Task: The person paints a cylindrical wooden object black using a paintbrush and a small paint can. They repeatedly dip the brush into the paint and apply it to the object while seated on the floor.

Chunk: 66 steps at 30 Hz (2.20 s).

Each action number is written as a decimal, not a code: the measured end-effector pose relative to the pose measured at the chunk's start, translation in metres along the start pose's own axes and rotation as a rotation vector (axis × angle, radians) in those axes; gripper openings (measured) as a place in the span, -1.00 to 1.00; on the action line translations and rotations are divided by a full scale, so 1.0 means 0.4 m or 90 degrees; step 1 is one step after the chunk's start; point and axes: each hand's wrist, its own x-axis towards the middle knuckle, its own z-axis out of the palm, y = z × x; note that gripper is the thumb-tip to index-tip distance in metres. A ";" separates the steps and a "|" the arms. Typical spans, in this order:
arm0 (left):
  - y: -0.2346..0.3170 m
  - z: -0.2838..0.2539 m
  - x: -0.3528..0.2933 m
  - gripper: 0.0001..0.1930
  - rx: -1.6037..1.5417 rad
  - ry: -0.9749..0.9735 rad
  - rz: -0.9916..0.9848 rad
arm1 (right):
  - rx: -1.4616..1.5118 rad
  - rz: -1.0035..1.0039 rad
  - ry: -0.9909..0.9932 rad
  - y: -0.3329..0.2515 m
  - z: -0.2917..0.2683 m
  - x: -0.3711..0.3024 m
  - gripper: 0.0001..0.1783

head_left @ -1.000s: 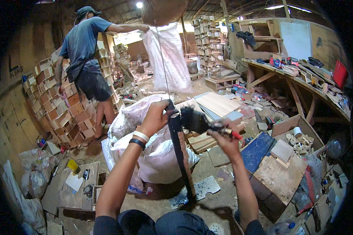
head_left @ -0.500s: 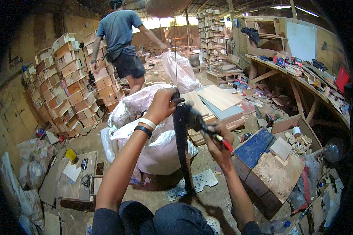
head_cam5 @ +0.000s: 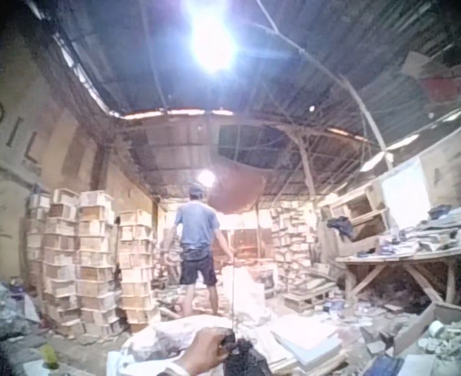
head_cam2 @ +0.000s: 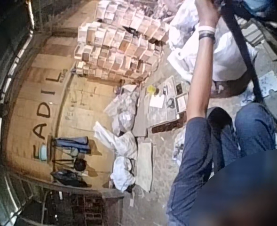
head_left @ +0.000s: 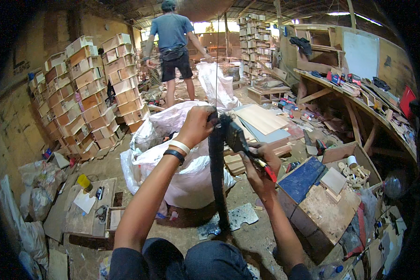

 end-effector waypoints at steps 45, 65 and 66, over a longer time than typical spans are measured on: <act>-0.253 -0.057 -0.121 -0.77 0.038 0.016 -0.193 | 0.137 0.066 -0.128 0.204 0.139 -0.105 -0.73; -0.285 -0.058 -0.095 -0.80 0.144 -0.066 -0.201 | 0.152 0.127 -0.107 0.202 0.139 -0.231 -0.76; -0.288 -0.062 -0.096 -0.80 0.160 -0.072 -0.204 | 0.137 0.103 -0.101 0.195 0.140 -0.238 -0.76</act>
